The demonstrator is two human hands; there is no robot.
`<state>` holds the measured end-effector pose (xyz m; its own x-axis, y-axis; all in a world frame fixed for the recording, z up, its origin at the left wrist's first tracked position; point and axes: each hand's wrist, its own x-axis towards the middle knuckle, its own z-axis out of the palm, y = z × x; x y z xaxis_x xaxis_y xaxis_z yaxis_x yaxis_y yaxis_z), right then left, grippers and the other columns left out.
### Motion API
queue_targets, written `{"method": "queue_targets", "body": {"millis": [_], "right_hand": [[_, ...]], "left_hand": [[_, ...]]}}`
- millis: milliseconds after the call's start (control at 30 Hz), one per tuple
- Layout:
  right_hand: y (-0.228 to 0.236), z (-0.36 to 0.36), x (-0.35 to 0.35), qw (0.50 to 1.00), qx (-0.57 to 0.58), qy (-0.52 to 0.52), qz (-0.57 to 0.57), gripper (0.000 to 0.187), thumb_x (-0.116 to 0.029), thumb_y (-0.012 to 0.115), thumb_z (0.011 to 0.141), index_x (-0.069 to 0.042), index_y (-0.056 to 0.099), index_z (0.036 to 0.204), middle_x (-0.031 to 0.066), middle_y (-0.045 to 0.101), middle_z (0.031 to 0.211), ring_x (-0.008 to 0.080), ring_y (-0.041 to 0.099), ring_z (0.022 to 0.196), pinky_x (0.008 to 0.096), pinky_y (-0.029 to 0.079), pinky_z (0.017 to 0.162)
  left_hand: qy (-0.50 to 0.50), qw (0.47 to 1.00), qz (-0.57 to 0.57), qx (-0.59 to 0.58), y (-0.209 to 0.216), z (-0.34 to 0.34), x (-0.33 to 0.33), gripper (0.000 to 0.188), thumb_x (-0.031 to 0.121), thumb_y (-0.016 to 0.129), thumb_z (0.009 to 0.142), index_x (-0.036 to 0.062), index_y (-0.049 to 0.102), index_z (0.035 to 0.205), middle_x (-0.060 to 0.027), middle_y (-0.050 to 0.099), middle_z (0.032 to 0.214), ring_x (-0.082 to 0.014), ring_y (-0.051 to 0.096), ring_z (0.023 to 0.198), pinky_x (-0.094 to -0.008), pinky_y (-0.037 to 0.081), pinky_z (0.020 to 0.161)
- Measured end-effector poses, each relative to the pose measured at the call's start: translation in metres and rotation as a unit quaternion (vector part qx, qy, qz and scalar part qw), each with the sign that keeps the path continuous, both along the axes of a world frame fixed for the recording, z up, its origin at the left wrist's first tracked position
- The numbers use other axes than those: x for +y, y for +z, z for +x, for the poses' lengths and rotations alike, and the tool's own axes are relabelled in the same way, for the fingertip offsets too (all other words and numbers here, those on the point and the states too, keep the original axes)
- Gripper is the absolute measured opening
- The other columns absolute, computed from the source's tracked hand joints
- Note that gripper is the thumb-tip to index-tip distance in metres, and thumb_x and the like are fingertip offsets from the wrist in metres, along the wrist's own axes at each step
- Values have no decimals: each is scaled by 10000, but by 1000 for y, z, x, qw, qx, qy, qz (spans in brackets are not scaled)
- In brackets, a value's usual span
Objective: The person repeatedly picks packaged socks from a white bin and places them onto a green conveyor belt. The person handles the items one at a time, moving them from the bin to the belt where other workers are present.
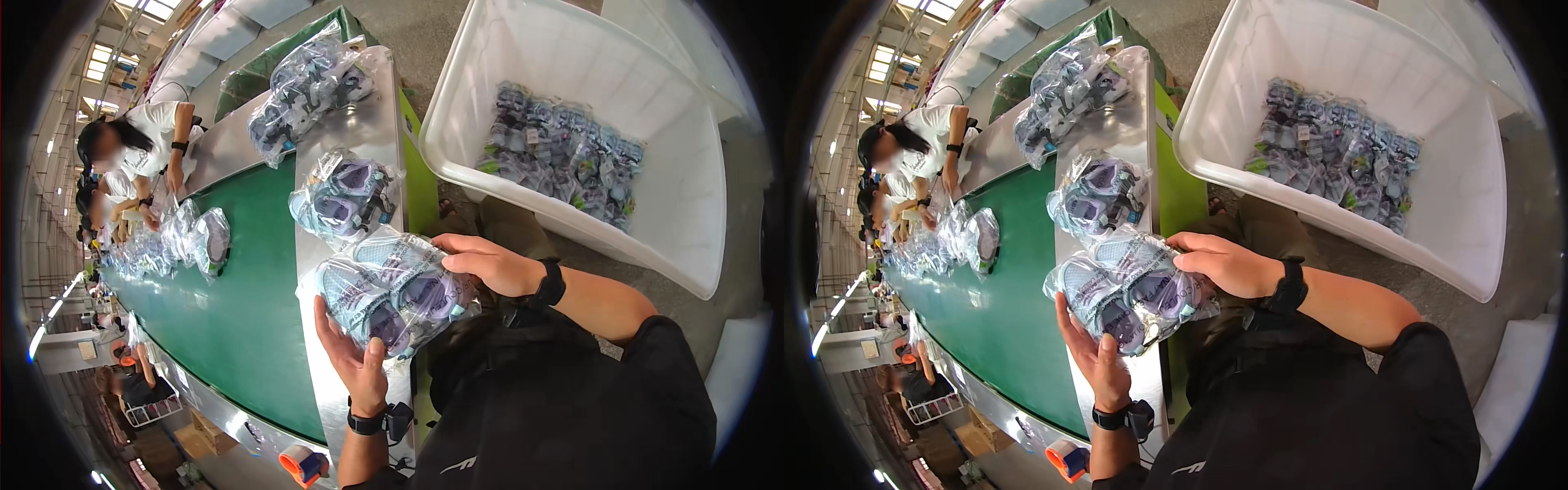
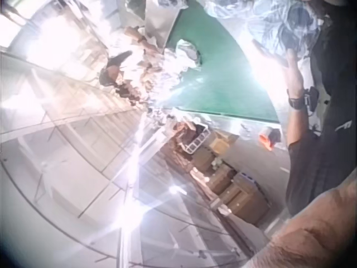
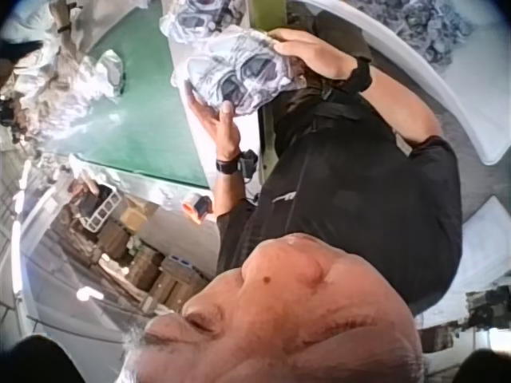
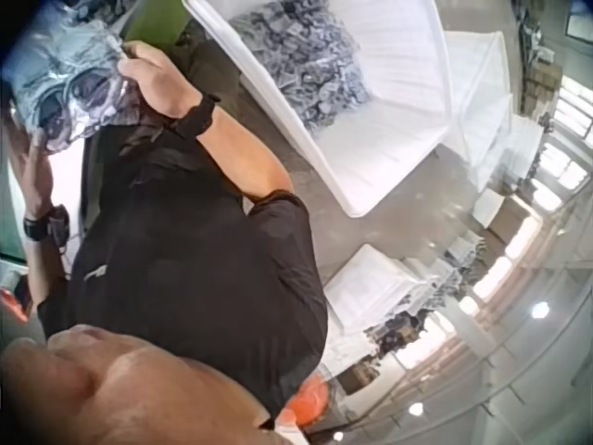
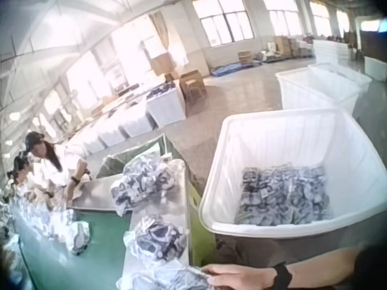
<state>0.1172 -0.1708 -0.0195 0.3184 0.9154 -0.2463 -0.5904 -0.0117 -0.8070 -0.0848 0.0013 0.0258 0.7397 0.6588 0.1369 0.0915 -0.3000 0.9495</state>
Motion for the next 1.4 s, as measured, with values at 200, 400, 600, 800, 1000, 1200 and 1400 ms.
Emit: {"method": "queue_targets", "body": {"millis": [200, 400, 600, 800, 1000, 1200, 1400], "right_hand": [[12, 7, -11, 1000, 14, -10, 7, 497, -230, 498, 1068, 10, 477, 1502, 20, 631, 1219, 74, 598, 1003, 259, 502, 837], [18, 7, -21, 998, 6, -42, 48, 493, -208, 502, 1056, 2, 481, 1502, 25, 626, 1281, 77, 596, 1065, 261, 485, 909], [12, 9, -33, 998, 22, -45, 37, 513, -207, 513, 1056, 26, 468, 1510, 76, 595, 1386, 129, 557, 1236, 305, 449, 1058], [4, 0, -49, 985, -163, -62, 14, 755, -340, 735, 982, 83, 403, 1512, 220, 591, 1425, 262, 577, 1299, 376, 468, 1080], [-9, 10, -74, 989, -47, -136, 19, 730, -249, 735, 954, 61, 401, 1524, 134, 607, 1326, 164, 576, 1207, 314, 466, 1053], [-22, 43, -131, 959, -55, -277, -35, 644, -217, 727, 941, 22, 477, 1484, 89, 648, 1209, 128, 607, 1059, 280, 493, 923], [-30, 80, -238, 897, -94, -418, -106, 686, -171, 719, 904, 11, 464, 1515, 115, 655, 1303, 187, 640, 1173, 343, 519, 1043]], "left_hand": [[-11, 1000, -10, -17, 2, 9, -6, 1172, 593, 771, 846, -38, 200, 1652, -205, 216, 1717, -339, 145, 1614, -497, 46, 1303], [-22, 999, -14, -22, 2, 7, -7, 1243, 501, 864, 807, -29, 133, 1660, -224, 184, 1706, -359, 175, 1593, -478, 144, 1283], [-33, 995, -88, -43, 4, 16, -21, 1227, 416, 887, 798, 7, 128, 1671, -240, 249, 1664, -347, 286, 1535, -464, 230, 1254], [-66, 989, -129, -31, 3, 27, -38, 1247, 482, 894, 789, 12, 140, 1664, -269, 326, 1601, -387, 386, 1461, -507, 323, 1204], [-146, 977, -151, 36, -9, 31, -37, 1134, 466, 845, 853, 7, 192, 1659, -180, 506, 1435, -287, 538, 1294, -400, 438, 1079], [-244, 940, -209, 119, -20, 27, -25, 640, 49, 655, 1018, 25, 381, 1596, -144, 614, 1360, -214, 630, 1162, -395, 535, 1005], [-259, 932, -179, 181, -38, 18, -14, 575, 20, 633, 1033, 51, 446, 1576, -88, 658, 1308, -188, 650, 1152, -350, 540, 998]]}}
